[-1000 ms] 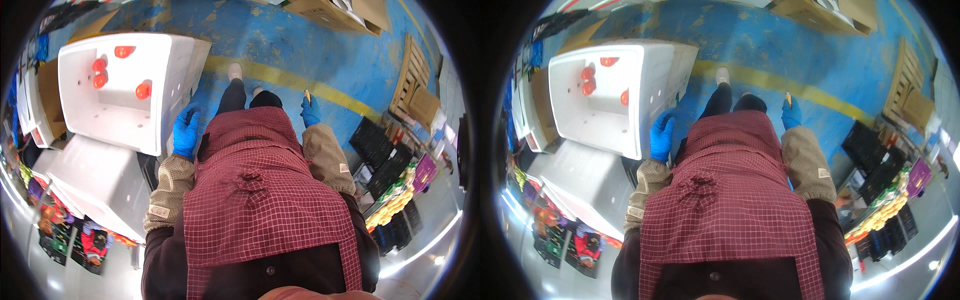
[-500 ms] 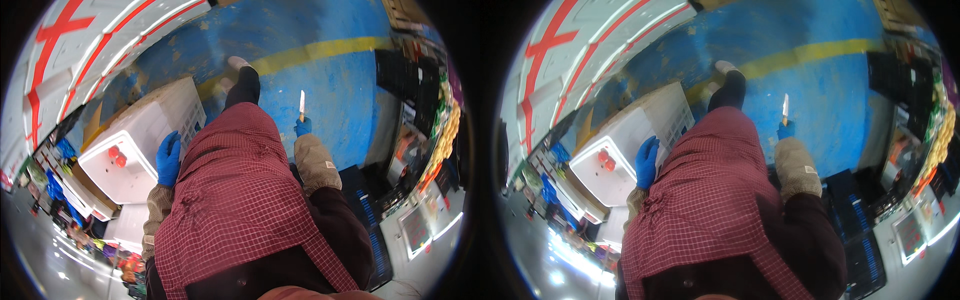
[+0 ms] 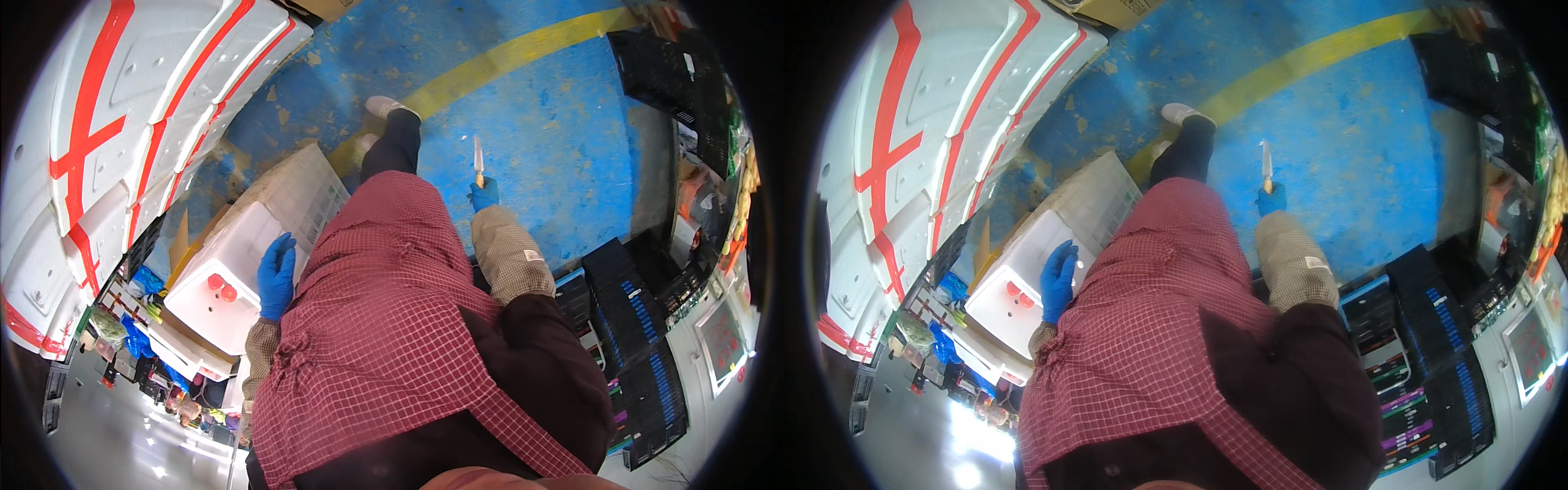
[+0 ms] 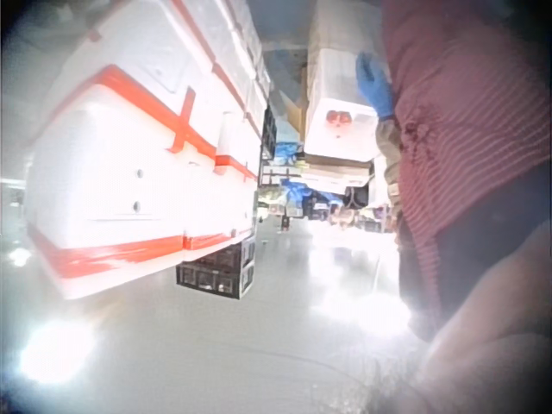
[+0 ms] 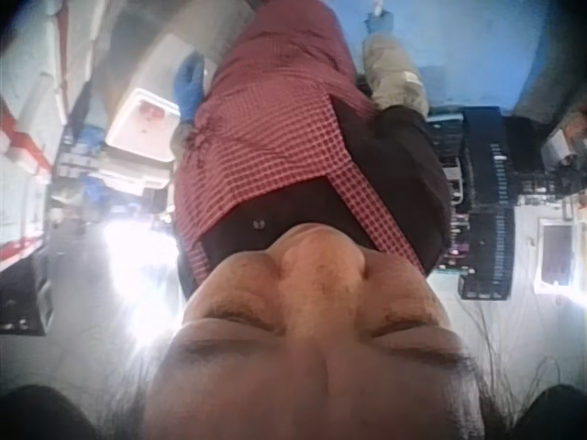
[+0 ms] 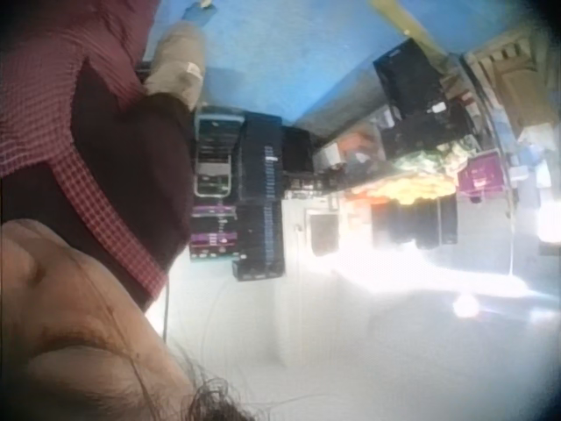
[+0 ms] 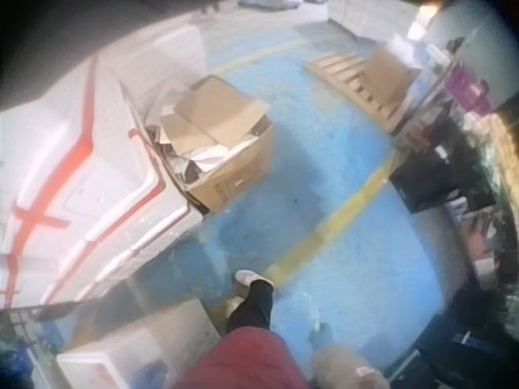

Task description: The person stacks white plastic trays and then uses a knife to cut red tape and open a sealed container filled with tomatoes. The person removes the tape and sets the lid aside, revealing the tomatoes inside.

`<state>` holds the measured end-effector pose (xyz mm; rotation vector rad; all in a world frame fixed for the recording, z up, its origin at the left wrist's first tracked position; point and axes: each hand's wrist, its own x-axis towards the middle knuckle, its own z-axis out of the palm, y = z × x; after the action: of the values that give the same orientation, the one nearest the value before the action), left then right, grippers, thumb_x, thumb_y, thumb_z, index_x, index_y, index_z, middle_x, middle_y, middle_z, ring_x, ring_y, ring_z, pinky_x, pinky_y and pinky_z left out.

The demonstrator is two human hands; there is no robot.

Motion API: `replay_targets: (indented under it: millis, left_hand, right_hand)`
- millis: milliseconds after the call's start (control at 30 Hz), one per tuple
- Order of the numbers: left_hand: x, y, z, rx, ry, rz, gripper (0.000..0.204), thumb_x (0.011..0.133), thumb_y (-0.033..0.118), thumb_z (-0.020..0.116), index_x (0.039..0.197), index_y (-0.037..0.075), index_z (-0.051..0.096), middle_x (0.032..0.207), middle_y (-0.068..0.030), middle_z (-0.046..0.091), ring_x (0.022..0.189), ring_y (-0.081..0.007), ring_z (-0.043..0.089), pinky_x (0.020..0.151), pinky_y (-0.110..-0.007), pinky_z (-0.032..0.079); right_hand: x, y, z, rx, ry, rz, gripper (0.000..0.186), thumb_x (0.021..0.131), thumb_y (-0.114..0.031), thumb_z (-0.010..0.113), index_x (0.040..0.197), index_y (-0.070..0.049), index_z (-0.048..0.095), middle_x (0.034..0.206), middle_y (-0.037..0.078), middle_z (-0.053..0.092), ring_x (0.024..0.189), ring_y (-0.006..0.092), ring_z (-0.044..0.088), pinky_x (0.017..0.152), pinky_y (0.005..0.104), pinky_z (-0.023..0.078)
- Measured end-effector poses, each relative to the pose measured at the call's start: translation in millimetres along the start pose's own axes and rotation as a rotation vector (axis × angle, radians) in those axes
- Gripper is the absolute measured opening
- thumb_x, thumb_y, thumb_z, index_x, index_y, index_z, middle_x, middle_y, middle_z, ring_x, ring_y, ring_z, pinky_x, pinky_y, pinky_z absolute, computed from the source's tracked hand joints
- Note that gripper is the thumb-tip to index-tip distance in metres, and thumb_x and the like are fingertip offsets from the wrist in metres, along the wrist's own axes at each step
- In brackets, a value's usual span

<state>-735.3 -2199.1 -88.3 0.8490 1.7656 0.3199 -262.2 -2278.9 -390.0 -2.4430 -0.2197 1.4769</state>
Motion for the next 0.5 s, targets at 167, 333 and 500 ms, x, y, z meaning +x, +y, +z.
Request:
replay_targets:
  millis: [167, 333, 500]
  left_hand:
    - [16.5, 12.1, 21.4, -0.036, -0.111, 0.016, 0.037, 0.104, 0.016, 0.06, 0.139, 0.002, 0.06, 0.125, -0.0109, 0.07, 0.115, -0.0181, 0.064, 0.103, -0.032, 0.048]
    - [37.3, 48.3, 36.2, -0.104, -0.103, 0.021, 0.037, 0.103, 0.015, 0.062, 0.137, 0.001, 0.061, 0.126, -0.01, 0.07, 0.116, -0.0169, 0.064, 0.103, -0.031, 0.049]
    - [60.3, 123.3, 29.2, -0.108, 0.051, 0.138, 0.033, 0.102, 0.013, 0.062, 0.132, 0.0, 0.064, 0.128, -0.0131, 0.069, 0.118, -0.0194, 0.064, 0.103, -0.033, 0.049]
  right_hand:
    - [-0.6, -9.3, -21.4, 0.017, -0.018, -0.024, 0.05, 0.099, -0.01, 0.063, 0.145, -0.003, 0.044, 0.113, 0.016, 0.065, 0.083, 0.022, 0.068, 0.072, 0.0371, 0.058]
    - [22.5, -21.6, -60.2, -0.15, 0.079, -0.072, 0.049, 0.098, -0.013, 0.062, 0.145, -0.007, 0.048, 0.106, 0.016, 0.069, 0.08, 0.0246, 0.069, 0.069, 0.0392, 0.056]
    - [94.9, -132.2, -55.8, 0.119, 0.159, -0.304, 0.037, 0.092, -0.01, 0.067, 0.127, 0.0, 0.058, 0.083, 0.007, 0.062, 0.059, 0.0162, 0.058, 0.051, 0.0341, 0.048]
